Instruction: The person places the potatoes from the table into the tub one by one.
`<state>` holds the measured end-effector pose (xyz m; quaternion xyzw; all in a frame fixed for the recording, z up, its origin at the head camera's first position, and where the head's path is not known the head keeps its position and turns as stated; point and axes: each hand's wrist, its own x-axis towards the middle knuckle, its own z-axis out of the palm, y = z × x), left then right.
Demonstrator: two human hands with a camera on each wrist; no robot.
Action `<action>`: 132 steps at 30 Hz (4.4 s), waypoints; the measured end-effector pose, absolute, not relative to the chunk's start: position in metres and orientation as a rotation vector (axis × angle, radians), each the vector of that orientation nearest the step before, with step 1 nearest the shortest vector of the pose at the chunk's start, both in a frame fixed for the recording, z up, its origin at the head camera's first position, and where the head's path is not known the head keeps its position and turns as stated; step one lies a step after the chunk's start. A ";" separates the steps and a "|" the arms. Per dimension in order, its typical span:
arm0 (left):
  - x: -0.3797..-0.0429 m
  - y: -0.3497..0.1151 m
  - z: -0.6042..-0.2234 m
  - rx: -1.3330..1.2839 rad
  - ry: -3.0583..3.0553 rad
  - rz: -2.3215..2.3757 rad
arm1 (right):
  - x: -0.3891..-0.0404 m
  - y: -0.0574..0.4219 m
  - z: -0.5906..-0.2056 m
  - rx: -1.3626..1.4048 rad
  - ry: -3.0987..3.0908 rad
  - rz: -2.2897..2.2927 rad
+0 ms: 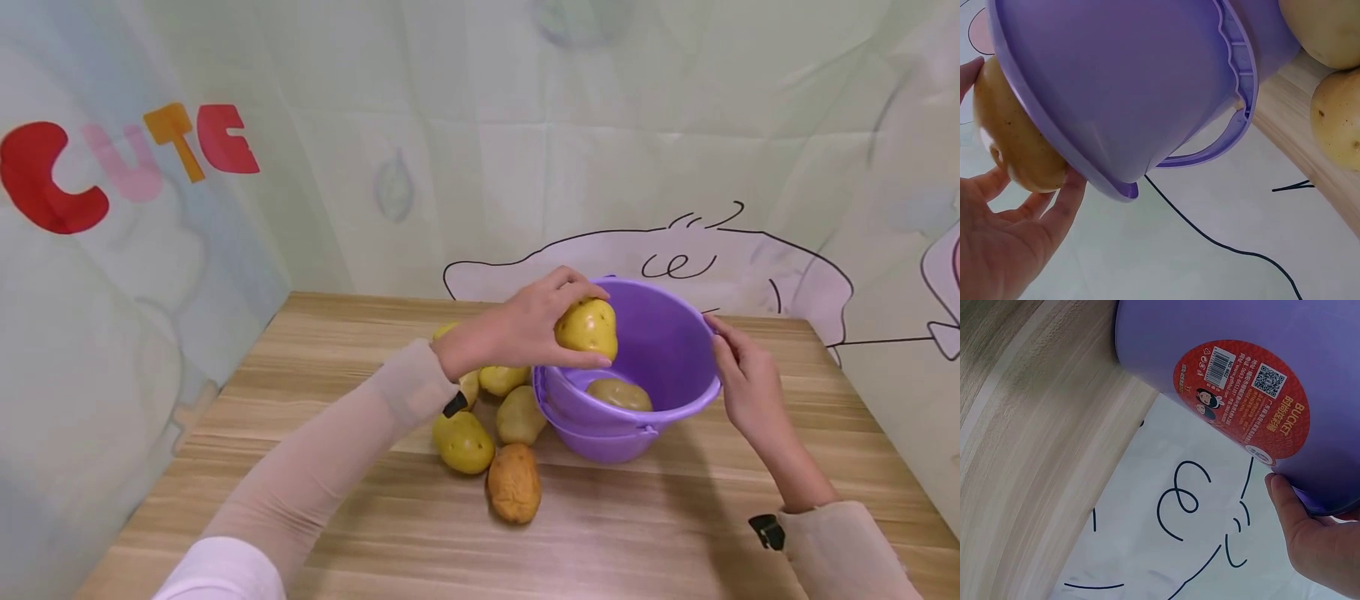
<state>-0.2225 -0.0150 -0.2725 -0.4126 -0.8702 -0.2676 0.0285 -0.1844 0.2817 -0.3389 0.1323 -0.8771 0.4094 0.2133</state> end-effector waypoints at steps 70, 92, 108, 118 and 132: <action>-0.233 -0.057 -0.264 -1.149 -2.739 -0.717 | -0.185 0.283 -0.339 0.365 -2.448 1.162; -0.262 -0.100 -0.297 -0.850 -2.921 -0.540 | -0.185 0.282 -0.337 0.357 -2.468 1.148; -0.282 -0.121 -0.334 -0.651 -3.130 -0.526 | -0.184 0.283 -0.337 0.355 -2.479 1.147; -0.286 -0.132 -0.349 -0.570 -3.164 -0.598 | -0.185 0.282 -0.338 0.370 -2.478 1.177; -0.292 -0.128 -0.368 -0.576 -3.233 -0.573 | -0.184 0.285 -0.338 0.358 -2.488 1.173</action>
